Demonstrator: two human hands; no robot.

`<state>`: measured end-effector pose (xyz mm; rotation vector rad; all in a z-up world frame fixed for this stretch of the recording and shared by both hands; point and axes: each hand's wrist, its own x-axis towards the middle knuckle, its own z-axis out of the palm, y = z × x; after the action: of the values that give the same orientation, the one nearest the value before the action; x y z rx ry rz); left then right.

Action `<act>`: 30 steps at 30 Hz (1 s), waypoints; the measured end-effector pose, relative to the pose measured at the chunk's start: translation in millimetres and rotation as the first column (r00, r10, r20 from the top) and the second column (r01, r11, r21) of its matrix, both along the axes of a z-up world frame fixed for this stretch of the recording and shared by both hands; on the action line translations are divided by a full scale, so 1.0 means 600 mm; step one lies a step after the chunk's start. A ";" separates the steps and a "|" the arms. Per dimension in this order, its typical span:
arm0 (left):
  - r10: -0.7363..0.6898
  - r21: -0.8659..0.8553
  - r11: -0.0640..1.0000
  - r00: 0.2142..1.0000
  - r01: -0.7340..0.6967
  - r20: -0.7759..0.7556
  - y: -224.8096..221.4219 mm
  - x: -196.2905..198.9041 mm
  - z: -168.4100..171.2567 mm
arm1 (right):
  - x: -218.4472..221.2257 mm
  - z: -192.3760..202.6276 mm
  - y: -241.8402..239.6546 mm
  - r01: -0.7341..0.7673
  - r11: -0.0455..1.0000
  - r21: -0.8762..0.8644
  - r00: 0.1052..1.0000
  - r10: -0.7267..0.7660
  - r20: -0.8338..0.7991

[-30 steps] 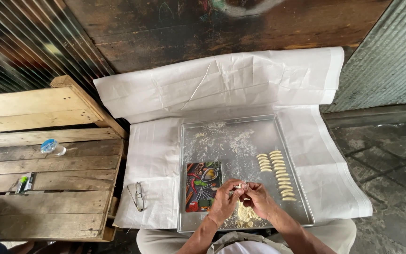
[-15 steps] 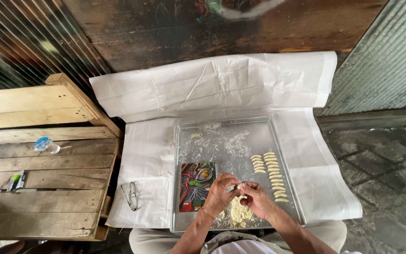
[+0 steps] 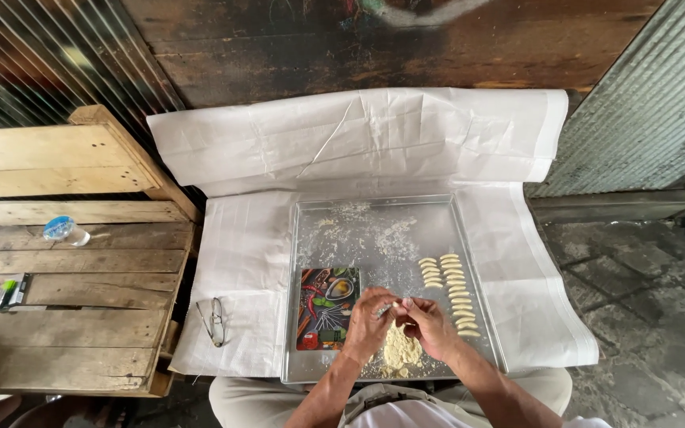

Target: Shaping small pieces of dough into crescent-shaped pastries and arranging them on a metal tray.

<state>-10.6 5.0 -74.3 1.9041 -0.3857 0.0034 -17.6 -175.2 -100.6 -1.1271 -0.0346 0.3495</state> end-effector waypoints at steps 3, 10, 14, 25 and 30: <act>0.089 0.197 0.971 0.967 -0.138 0.239 0.007 0.019 -0.025 | -0.002 0.016 0.009 0.062 0.975 -0.213 0.998 -0.062 0.006; -0.009 0.108 0.994 0.940 -0.029 0.340 0.010 0.039 0.022 | 0.004 0.113 0.028 0.254 0.841 -0.478 0.963 -0.173 0.208; -0.042 -0.168 0.982 0.969 0.085 0.245 -0.003 0.039 0.056 | 0.021 0.146 0.031 0.318 0.877 -0.361 0.940 -0.242 0.239; -0.019 -0.523 0.852 1.000 0.020 0.007 -0.015 0.027 0.159 | 0.058 0.078 0.032 0.363 0.931 0.031 0.929 -0.365 0.059; -0.194 -0.787 0.613 0.954 -0.063 -0.227 -0.033 0.022 0.134 | 0.052 0.088 0.025 0.468 0.878 -0.100 0.817 -0.386 0.428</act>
<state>2.8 -14.5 6.3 0.9676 -0.1915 -0.1380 13.7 -160.2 -47.6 -1.3549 -0.1020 -0.2966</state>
